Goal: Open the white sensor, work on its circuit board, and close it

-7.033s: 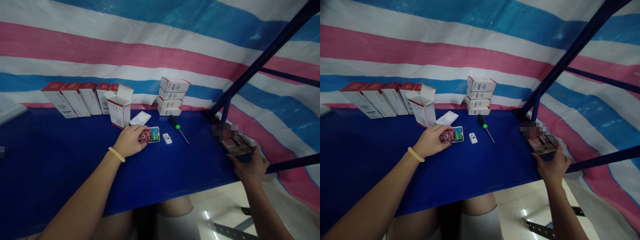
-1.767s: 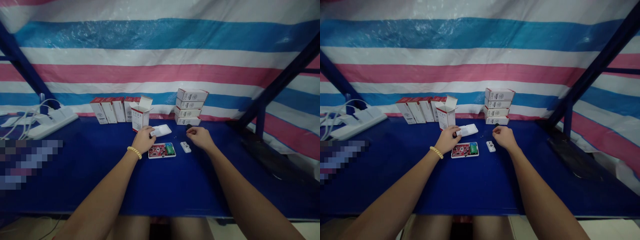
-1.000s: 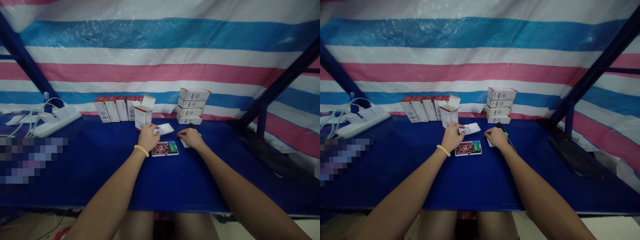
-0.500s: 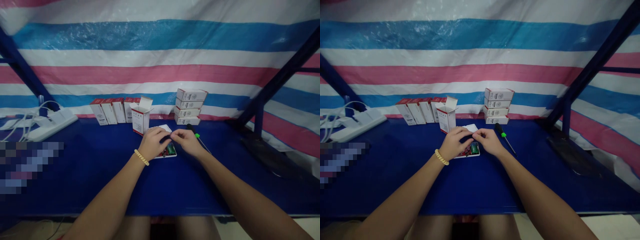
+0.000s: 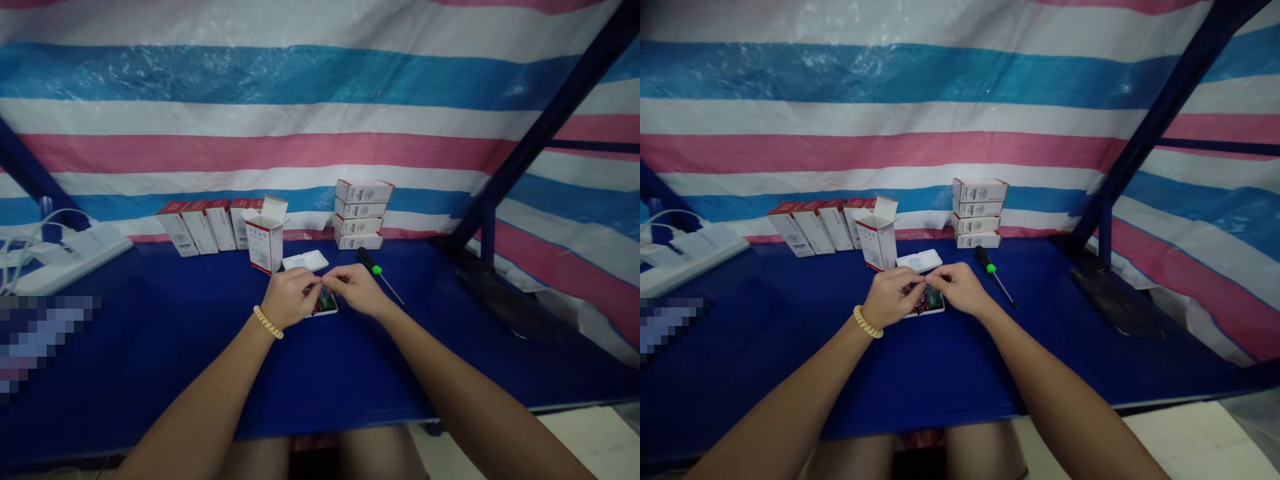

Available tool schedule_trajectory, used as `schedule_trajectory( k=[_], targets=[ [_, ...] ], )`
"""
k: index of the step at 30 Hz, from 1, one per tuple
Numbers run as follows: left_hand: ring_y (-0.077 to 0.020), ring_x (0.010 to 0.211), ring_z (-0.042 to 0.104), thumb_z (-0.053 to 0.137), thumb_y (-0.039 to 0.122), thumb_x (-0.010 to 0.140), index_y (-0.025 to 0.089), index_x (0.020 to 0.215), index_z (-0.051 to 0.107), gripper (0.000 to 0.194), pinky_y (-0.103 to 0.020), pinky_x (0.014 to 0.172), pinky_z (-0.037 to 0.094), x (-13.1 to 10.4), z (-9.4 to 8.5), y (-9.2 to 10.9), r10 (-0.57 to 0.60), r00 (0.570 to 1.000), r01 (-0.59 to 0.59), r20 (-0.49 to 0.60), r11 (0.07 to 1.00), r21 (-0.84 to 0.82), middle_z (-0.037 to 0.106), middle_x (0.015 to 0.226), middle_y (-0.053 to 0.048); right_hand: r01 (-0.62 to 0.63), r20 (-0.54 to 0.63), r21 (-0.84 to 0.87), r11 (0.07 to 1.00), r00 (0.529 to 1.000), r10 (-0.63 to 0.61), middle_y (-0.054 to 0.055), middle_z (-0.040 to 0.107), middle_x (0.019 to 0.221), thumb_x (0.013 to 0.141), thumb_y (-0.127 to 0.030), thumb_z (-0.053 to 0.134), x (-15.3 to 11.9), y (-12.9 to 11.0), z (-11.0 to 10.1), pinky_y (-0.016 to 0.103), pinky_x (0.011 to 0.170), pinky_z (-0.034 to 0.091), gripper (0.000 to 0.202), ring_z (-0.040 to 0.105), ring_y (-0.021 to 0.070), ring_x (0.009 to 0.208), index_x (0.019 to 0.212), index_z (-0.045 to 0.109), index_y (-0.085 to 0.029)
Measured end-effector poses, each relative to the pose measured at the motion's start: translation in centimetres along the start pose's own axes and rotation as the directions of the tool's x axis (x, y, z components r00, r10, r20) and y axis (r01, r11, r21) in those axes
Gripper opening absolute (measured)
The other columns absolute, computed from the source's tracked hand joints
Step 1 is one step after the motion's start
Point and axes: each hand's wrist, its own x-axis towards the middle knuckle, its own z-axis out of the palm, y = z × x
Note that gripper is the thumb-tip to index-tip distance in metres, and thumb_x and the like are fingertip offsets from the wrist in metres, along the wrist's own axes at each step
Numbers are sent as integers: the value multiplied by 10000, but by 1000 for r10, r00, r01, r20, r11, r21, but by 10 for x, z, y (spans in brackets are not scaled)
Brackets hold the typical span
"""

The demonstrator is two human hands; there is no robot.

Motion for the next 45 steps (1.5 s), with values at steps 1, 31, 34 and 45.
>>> schedule_trajectory(
  k=[1, 31, 34, 45],
  targets=[
    [-129, 607, 598, 582, 186, 854, 160, 766, 668, 126, -252, 576, 466, 0, -1, 0, -19, 1000, 19, 7, 1000, -1, 671, 703, -27, -10, -7, -87, 996, 1000, 10, 7, 614, 601, 826, -429, 542, 1, 1, -4, 252, 568, 370, 336, 494, 104, 555, 667, 665, -159],
    [-119, 655, 536, 549, 213, 888, 178, 847, 599, 74, -264, 654, 439, 1, -6, -18, -323, 939, 334, 121, 938, -87, 592, 776, 4, 259, -639, 494, 830, 756, 145, -22, 578, 663, 701, -467, 704, 14, 16, -49, 182, 425, 354, 319, 464, 41, 495, 779, 602, -175],
    [-117, 643, 535, 569, 202, 874, 176, 831, 609, 64, -263, 638, 432, 2, -5, -18, -316, 941, 330, 119, 937, -117, 593, 751, 9, 178, -538, 636, 751, 800, 265, -72, 455, 516, 662, -445, 744, 13, 10, -45, 178, 352, 294, 333, 404, 44, 415, 813, 614, -178],
    [-122, 639, 539, 567, 178, 855, 170, 819, 599, 48, -258, 615, 420, 1, -2, -21, -352, 927, 372, 127, 904, -210, 599, 709, 12, 95, -449, 772, 629, 782, 433, -26, 550, 585, 708, -233, 637, 19, -2, -22, 243, 507, 558, 144, 578, 95, 492, 678, 512, -168]
  ],
)
